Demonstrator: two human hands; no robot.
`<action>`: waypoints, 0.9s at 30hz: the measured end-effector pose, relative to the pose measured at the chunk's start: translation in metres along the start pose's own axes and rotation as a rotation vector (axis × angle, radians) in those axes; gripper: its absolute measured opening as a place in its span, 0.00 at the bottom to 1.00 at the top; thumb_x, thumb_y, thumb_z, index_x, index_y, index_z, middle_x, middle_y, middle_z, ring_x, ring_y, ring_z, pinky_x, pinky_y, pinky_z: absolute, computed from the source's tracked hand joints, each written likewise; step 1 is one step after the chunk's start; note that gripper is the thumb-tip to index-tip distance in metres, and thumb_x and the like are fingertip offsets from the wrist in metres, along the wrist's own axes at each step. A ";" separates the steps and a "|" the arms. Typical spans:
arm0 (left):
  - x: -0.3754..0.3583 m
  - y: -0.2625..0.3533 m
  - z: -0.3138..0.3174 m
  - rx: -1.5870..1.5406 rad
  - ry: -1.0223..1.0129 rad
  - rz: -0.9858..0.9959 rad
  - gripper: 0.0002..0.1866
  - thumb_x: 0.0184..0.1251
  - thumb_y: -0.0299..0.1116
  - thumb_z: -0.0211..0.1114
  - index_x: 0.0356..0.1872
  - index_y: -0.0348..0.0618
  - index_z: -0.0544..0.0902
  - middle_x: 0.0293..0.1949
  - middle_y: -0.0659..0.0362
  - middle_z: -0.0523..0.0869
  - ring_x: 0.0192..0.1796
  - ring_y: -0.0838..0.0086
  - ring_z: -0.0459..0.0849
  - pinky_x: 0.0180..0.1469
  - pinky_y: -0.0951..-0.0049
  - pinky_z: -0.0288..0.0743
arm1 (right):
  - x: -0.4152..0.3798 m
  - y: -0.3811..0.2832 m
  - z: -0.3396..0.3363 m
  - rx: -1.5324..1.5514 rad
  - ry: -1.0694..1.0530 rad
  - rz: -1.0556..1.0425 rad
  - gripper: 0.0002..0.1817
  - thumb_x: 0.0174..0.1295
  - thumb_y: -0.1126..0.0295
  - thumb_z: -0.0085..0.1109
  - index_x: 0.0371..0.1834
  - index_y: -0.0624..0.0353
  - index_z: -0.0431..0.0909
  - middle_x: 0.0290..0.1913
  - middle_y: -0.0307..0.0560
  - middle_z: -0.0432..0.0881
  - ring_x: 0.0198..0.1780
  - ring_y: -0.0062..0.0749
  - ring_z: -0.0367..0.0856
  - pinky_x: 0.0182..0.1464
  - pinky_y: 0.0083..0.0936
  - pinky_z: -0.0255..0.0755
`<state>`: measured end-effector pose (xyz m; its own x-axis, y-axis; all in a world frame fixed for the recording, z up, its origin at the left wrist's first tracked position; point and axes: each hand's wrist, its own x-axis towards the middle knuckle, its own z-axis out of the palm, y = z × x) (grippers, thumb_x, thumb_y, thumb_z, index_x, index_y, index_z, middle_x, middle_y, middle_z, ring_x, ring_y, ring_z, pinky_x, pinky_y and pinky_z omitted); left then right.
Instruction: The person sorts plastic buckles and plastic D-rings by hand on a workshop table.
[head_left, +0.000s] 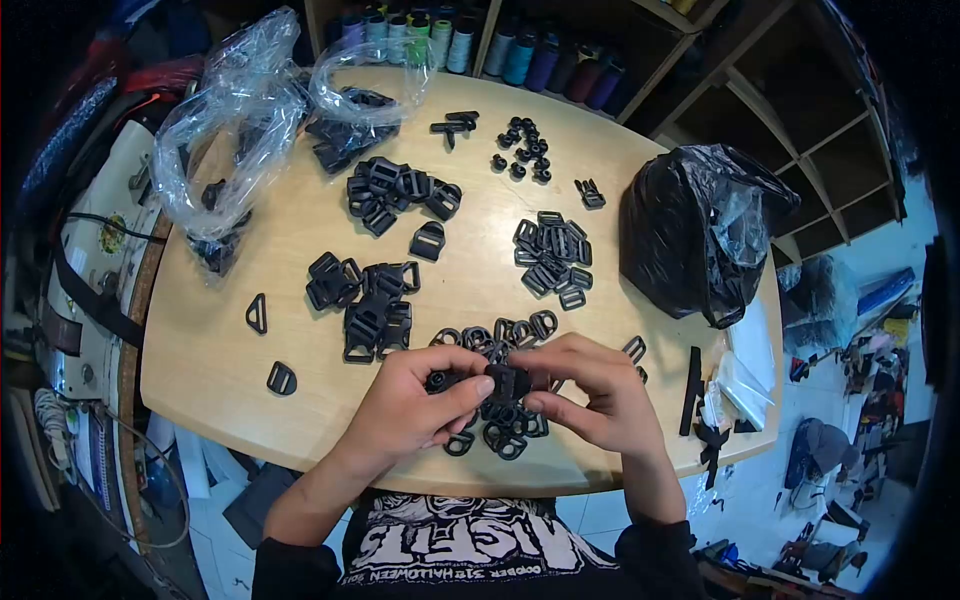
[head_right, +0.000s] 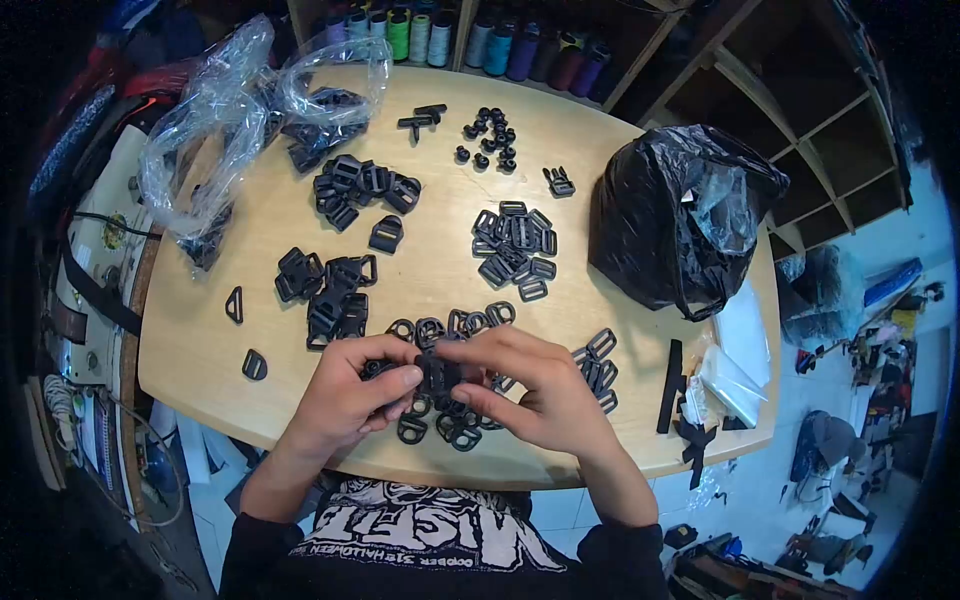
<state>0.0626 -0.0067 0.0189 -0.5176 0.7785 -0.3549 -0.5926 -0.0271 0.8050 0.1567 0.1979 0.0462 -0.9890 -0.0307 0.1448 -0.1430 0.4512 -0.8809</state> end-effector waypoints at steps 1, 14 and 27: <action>0.000 -0.002 0.000 0.016 -0.001 -0.010 0.10 0.69 0.30 0.66 0.44 0.33 0.82 0.20 0.64 0.78 0.18 0.87 0.71 0.17 0.85 0.60 | -0.002 0.002 -0.001 0.046 -0.081 0.039 0.20 0.54 0.79 0.69 0.53 0.63 0.82 0.39 0.45 0.82 0.38 0.23 0.80 0.42 0.20 0.75; 0.003 -0.014 0.002 0.006 -0.026 -0.068 0.10 0.69 0.31 0.65 0.44 0.34 0.81 0.21 0.63 0.78 0.18 0.87 0.71 0.17 0.86 0.58 | -0.010 -0.008 0.017 -0.236 -0.035 -0.040 0.26 0.55 0.70 0.71 0.58 0.58 0.77 0.45 0.49 0.82 0.41 0.41 0.83 0.42 0.31 0.79; -0.007 -0.013 0.011 -0.093 -0.003 -0.088 0.09 0.72 0.28 0.60 0.45 0.31 0.80 0.24 0.59 0.79 0.20 0.87 0.72 0.16 0.87 0.57 | -0.010 0.002 0.003 -0.473 0.232 -0.048 0.25 0.50 0.71 0.72 0.54 0.60 0.79 0.45 0.52 0.81 0.41 0.40 0.82 0.43 0.29 0.77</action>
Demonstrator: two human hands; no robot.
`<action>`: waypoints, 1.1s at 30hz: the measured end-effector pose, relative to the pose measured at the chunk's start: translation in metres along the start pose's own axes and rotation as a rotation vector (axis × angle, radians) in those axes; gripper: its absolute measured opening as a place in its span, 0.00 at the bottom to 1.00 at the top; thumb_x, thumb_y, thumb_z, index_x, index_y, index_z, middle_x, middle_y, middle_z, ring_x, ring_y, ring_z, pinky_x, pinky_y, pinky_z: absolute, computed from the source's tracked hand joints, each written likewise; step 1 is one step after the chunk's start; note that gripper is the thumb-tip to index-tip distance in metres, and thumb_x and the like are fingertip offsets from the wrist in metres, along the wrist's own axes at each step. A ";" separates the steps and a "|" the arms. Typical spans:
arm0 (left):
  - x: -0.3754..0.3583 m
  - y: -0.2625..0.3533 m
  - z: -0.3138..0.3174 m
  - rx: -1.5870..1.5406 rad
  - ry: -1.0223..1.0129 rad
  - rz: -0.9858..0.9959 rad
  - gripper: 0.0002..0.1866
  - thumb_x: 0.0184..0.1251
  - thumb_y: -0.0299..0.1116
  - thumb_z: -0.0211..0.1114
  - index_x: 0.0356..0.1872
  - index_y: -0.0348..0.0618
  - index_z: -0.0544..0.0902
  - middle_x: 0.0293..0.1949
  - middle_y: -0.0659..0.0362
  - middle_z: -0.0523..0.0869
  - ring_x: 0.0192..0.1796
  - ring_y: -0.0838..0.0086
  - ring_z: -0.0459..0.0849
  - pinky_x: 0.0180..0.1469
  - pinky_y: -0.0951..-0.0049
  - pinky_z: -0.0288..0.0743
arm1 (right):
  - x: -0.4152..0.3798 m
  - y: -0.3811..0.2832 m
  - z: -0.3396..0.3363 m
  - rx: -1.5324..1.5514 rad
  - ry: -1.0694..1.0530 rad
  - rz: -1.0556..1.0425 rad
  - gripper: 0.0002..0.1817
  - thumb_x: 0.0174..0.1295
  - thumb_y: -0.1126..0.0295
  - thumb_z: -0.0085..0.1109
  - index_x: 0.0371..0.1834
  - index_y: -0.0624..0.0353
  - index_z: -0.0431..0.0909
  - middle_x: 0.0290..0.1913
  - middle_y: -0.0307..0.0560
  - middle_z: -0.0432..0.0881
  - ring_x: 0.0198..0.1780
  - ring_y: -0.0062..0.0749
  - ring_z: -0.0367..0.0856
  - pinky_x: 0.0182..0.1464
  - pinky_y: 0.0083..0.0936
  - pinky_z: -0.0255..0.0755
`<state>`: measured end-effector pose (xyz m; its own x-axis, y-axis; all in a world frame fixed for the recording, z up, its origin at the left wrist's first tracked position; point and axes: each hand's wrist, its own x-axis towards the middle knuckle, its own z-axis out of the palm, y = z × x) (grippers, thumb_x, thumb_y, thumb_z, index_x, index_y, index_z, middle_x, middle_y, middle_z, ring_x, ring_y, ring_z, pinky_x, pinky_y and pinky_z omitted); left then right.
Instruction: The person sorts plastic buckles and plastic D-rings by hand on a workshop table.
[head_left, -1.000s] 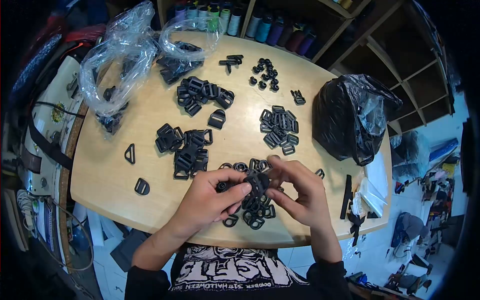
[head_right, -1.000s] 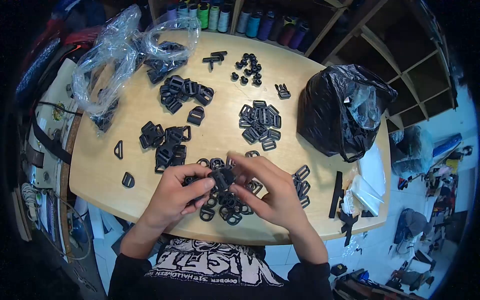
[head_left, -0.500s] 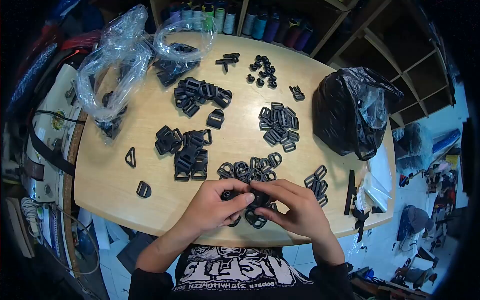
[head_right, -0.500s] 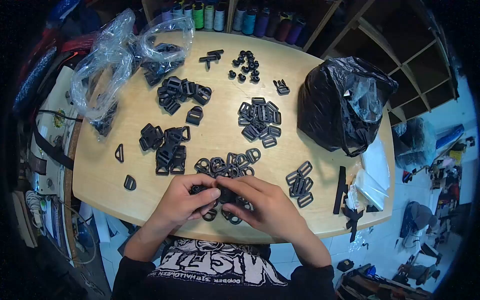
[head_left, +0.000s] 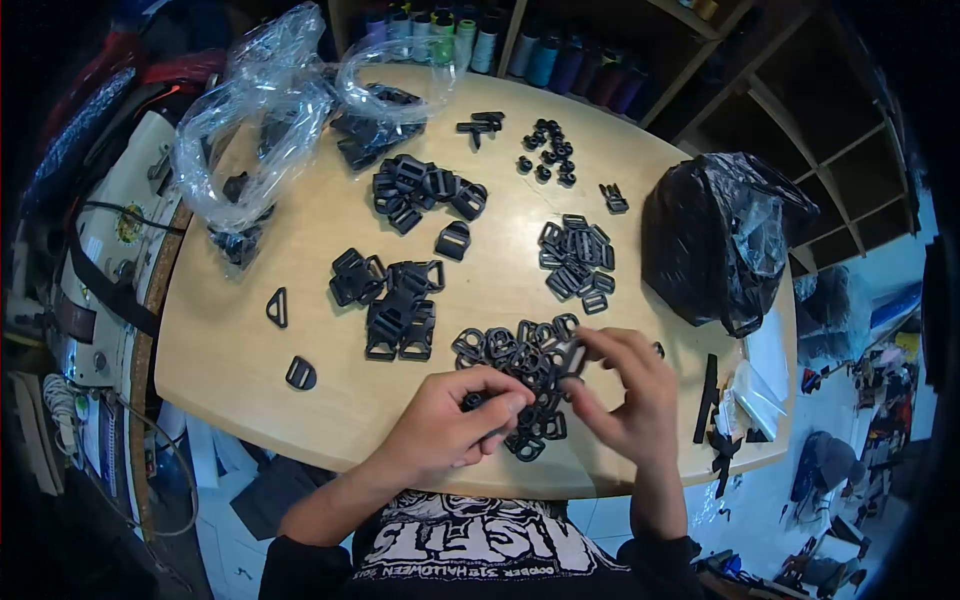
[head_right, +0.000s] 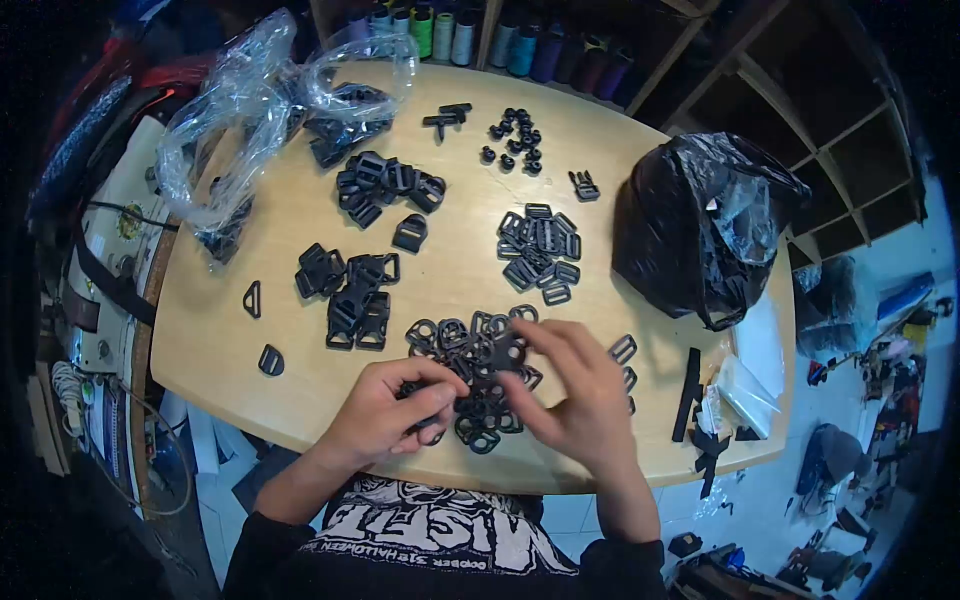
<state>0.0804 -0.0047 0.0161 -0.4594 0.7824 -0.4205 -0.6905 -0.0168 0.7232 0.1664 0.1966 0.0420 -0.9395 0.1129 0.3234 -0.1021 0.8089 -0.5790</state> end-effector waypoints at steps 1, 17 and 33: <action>0.000 -0.006 -0.003 0.019 -0.045 0.046 0.09 0.72 0.29 0.60 0.45 0.33 0.81 0.24 0.60 0.79 0.20 0.87 0.72 0.16 0.86 0.59 | 0.000 0.004 -0.003 0.033 0.048 0.048 0.24 0.50 0.72 0.71 0.53 0.62 0.80 0.45 0.52 0.82 0.41 0.38 0.82 0.42 0.27 0.76; -0.027 -0.015 0.015 0.470 -0.278 0.475 0.08 0.66 0.27 0.66 0.44 0.38 0.84 0.35 0.58 0.87 0.33 0.76 0.85 0.35 0.76 0.77 | 0.010 0.001 0.012 0.290 0.002 0.142 0.21 0.52 0.73 0.72 0.49 0.65 0.80 0.39 0.43 0.82 0.34 0.22 0.80 0.39 0.20 0.74; -0.079 -0.016 -0.015 0.366 -0.154 0.729 0.08 0.64 0.26 0.69 0.43 0.37 0.83 0.34 0.56 0.86 0.35 0.73 0.85 0.38 0.73 0.76 | 0.066 -0.116 0.193 0.013 -0.368 -0.220 0.23 0.54 0.56 0.71 0.45 0.61 0.77 0.34 0.48 0.81 0.31 0.44 0.85 0.32 0.35 0.80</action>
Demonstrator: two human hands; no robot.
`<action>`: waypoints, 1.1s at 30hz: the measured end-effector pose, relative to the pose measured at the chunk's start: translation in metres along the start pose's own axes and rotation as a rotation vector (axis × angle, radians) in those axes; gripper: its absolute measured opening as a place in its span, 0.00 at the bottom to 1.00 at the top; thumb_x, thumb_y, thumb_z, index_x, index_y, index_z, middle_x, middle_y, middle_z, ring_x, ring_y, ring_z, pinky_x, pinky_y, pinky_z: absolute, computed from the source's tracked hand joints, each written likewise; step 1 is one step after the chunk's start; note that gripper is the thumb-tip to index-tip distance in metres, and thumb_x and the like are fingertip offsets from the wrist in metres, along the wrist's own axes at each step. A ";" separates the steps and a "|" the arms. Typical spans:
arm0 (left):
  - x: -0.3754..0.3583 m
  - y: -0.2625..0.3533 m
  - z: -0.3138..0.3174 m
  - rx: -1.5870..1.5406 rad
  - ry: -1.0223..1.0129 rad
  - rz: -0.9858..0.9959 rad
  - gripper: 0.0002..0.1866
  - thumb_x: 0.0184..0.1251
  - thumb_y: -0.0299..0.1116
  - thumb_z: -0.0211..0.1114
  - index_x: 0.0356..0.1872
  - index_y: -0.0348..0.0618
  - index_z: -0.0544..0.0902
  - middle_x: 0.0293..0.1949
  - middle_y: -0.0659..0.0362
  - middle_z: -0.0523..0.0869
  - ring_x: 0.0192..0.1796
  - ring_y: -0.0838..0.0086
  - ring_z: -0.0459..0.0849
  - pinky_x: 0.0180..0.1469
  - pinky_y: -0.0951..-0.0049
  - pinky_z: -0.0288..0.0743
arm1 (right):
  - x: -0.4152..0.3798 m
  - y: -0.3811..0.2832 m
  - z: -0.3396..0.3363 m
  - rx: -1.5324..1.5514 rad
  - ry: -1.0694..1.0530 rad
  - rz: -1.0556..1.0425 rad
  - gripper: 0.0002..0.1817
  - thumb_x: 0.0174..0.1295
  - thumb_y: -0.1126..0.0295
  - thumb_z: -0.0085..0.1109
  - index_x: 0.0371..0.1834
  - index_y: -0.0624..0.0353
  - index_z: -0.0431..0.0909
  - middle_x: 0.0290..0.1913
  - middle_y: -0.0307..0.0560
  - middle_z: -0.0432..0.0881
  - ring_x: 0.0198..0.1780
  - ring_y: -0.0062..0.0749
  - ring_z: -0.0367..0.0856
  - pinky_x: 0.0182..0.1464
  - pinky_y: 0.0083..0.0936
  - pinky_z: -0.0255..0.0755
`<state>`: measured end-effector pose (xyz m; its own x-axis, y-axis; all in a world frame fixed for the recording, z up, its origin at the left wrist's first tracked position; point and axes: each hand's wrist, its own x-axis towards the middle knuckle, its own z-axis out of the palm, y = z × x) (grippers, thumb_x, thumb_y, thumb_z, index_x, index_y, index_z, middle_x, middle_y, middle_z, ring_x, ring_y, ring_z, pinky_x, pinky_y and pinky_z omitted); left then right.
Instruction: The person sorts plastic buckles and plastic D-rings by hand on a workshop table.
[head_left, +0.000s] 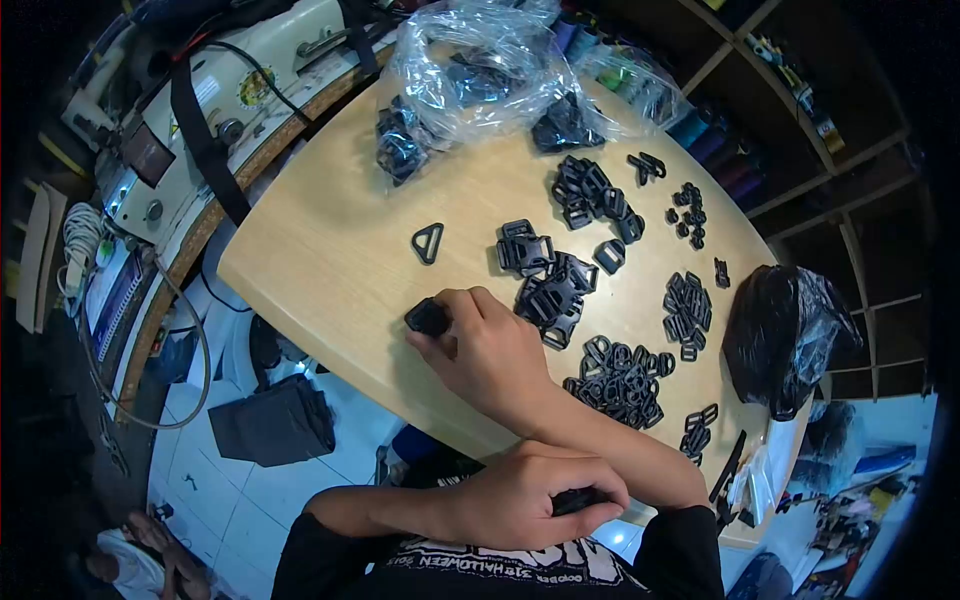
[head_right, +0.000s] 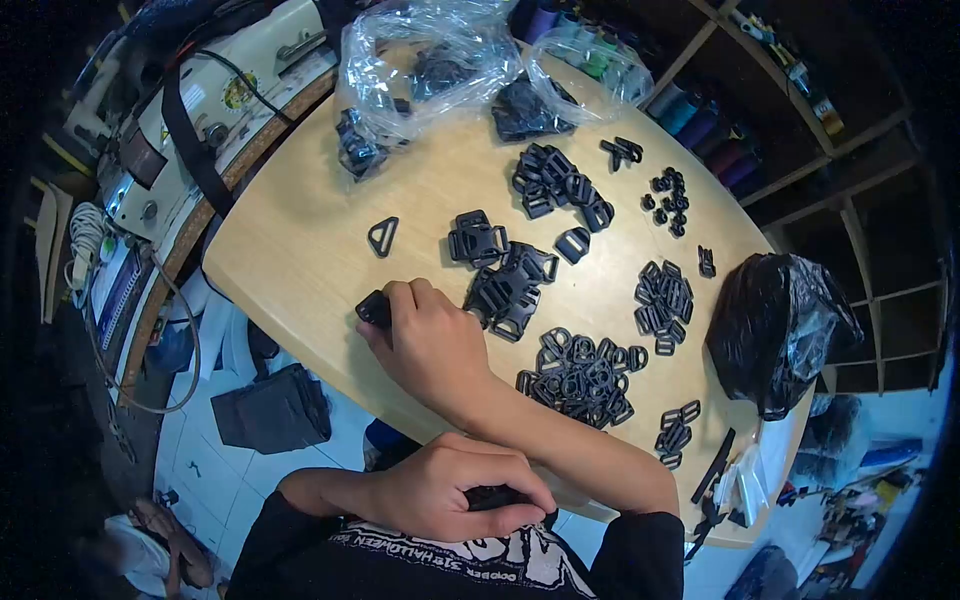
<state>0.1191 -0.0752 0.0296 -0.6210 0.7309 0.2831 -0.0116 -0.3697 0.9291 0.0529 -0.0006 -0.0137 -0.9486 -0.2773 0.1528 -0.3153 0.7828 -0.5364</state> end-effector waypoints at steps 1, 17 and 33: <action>-0.001 -0.001 0.000 -0.004 0.013 0.006 0.08 0.64 0.26 0.68 0.43 0.37 0.83 0.34 0.56 0.86 0.35 0.73 0.85 0.39 0.73 0.76 | 0.001 -0.002 0.000 -0.001 -0.004 -0.007 0.23 0.54 0.56 0.71 0.45 0.61 0.77 0.34 0.48 0.81 0.31 0.44 0.85 0.32 0.35 0.80; 0.017 -0.013 0.006 -0.076 -0.034 -0.033 0.08 0.65 0.28 0.68 0.43 0.39 0.84 0.33 0.58 0.87 0.36 0.75 0.85 0.38 0.76 0.77 | -0.059 0.039 -0.074 0.066 -0.062 0.004 0.09 0.59 0.71 0.66 0.41 0.57 0.79 0.30 0.48 0.79 0.26 0.41 0.83 0.28 0.34 0.78; 0.070 -0.027 -0.011 -0.957 0.365 -0.527 0.28 0.79 0.46 0.34 0.61 0.33 0.73 0.54 0.48 0.82 0.53 0.60 0.84 0.56 0.62 0.81 | -0.096 0.041 -0.144 0.157 0.183 -0.032 0.22 0.50 0.69 0.73 0.49 0.60 0.79 0.51 0.52 0.78 0.54 0.46 0.77 0.55 0.36 0.72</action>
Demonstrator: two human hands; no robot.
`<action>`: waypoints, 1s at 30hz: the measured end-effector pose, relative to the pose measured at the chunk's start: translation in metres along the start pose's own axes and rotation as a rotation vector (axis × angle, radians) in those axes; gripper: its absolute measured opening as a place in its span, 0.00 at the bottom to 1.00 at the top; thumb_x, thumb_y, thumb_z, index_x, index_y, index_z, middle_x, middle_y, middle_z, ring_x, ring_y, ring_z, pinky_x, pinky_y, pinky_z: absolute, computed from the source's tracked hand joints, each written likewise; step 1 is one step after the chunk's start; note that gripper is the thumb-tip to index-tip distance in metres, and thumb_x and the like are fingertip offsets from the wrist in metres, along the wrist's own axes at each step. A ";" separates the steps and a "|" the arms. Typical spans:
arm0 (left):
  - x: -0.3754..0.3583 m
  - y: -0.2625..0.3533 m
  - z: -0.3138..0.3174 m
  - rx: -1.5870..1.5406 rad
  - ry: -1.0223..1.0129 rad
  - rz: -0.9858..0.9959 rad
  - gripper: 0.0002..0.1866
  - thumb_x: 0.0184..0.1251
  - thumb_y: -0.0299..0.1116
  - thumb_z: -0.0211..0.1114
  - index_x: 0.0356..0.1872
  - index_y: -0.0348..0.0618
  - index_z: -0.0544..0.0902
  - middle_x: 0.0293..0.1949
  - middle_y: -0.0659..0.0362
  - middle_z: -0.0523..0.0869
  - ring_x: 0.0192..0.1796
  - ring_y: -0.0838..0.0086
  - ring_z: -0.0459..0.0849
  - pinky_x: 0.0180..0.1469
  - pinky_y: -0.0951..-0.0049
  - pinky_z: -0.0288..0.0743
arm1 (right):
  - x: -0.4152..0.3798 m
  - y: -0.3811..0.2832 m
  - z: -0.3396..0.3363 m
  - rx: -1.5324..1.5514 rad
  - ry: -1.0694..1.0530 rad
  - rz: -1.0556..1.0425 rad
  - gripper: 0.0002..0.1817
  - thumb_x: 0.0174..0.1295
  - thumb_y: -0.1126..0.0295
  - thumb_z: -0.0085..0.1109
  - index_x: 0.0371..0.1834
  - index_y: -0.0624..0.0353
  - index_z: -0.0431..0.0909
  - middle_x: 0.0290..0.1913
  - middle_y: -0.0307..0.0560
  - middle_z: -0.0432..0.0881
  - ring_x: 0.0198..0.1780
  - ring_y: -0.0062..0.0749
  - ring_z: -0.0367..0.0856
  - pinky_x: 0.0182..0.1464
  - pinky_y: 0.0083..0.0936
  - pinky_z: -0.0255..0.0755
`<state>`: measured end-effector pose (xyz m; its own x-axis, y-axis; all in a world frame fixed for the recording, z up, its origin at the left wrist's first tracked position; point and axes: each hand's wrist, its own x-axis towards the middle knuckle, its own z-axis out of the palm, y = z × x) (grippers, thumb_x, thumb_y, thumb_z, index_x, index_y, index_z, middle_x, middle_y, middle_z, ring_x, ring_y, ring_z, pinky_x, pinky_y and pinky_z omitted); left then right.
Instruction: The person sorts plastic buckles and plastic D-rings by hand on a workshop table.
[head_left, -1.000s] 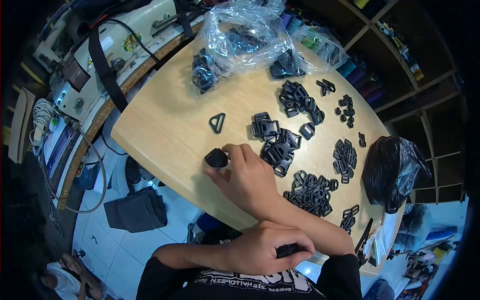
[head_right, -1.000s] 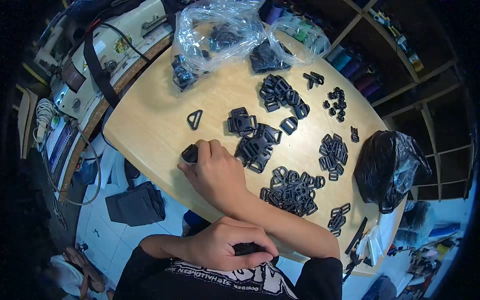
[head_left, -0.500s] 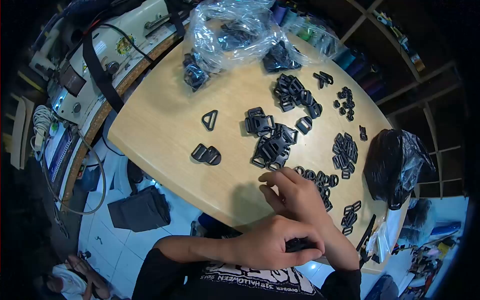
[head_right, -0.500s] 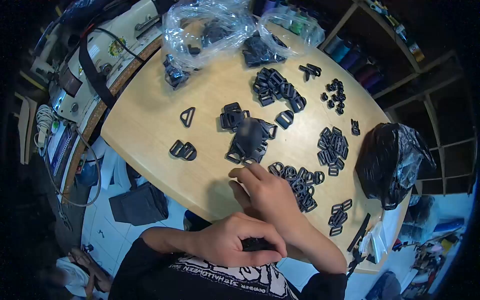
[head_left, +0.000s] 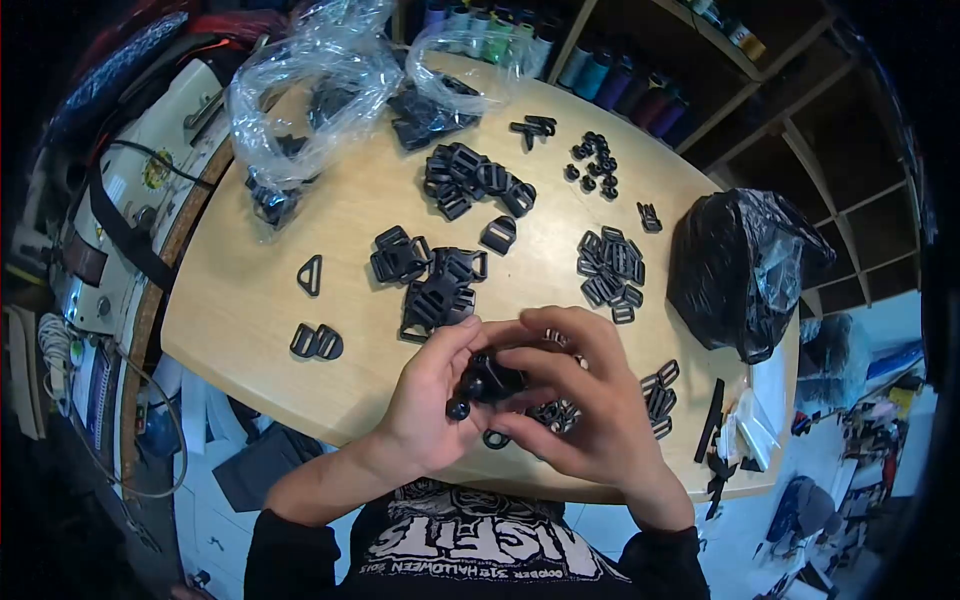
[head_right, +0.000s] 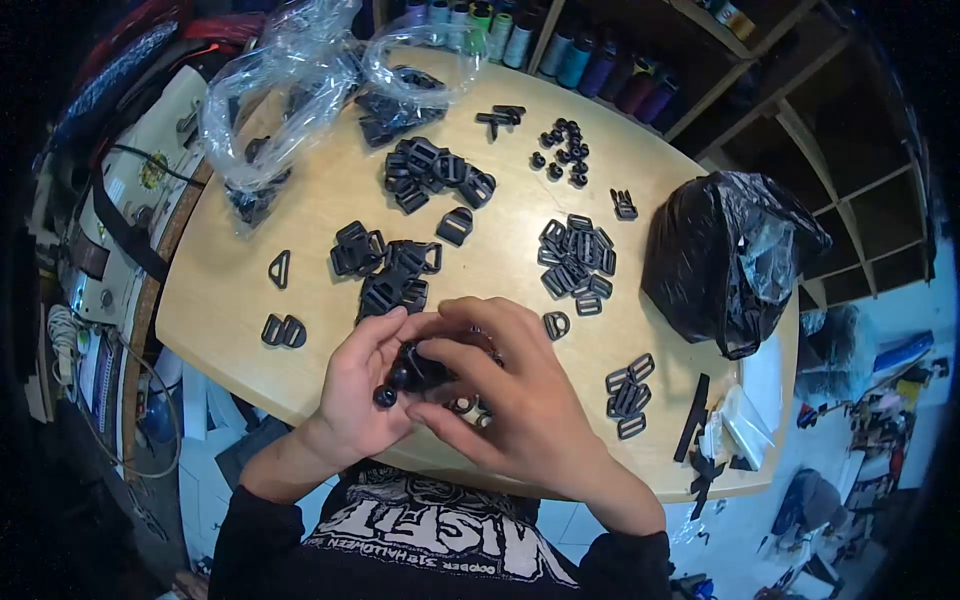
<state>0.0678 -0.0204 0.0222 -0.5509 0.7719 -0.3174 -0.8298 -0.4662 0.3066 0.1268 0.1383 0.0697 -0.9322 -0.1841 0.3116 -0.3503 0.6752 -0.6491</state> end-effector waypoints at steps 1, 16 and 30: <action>0.000 0.000 0.002 -0.025 0.004 -0.034 0.28 0.79 0.45 0.35 0.60 0.32 0.73 0.53 0.50 0.82 0.52 0.63 0.84 0.55 0.65 0.81 | 0.000 0.000 0.002 -0.070 -0.012 -0.018 0.22 0.48 0.71 0.74 0.48 0.61 0.79 0.54 0.52 0.77 0.58 0.50 0.73 0.59 0.39 0.70; 0.015 -0.016 -0.025 -0.096 -0.066 -0.078 0.27 0.77 0.41 0.38 0.61 0.27 0.72 0.54 0.43 0.81 0.59 0.56 0.80 0.66 0.57 0.71 | -0.015 0.035 -0.010 0.262 0.153 0.336 0.11 0.61 0.72 0.66 0.46 0.60 0.85 0.33 0.46 0.86 0.34 0.26 0.84 0.37 0.22 0.75; 0.015 -0.011 -0.018 0.027 0.091 0.056 0.27 0.77 0.42 0.41 0.59 0.23 0.71 0.54 0.37 0.80 0.60 0.48 0.79 0.65 0.53 0.73 | -0.064 0.060 -0.012 0.294 0.162 0.578 0.09 0.59 0.72 0.69 0.39 0.65 0.82 0.32 0.44 0.87 0.29 0.20 0.84 0.34 0.17 0.75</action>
<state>0.0671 -0.0117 -0.0020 -0.6031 0.7017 -0.3793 -0.7956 -0.4948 0.3497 0.1668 0.1991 0.0187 -0.9600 0.2740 -0.0582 0.1702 0.4057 -0.8980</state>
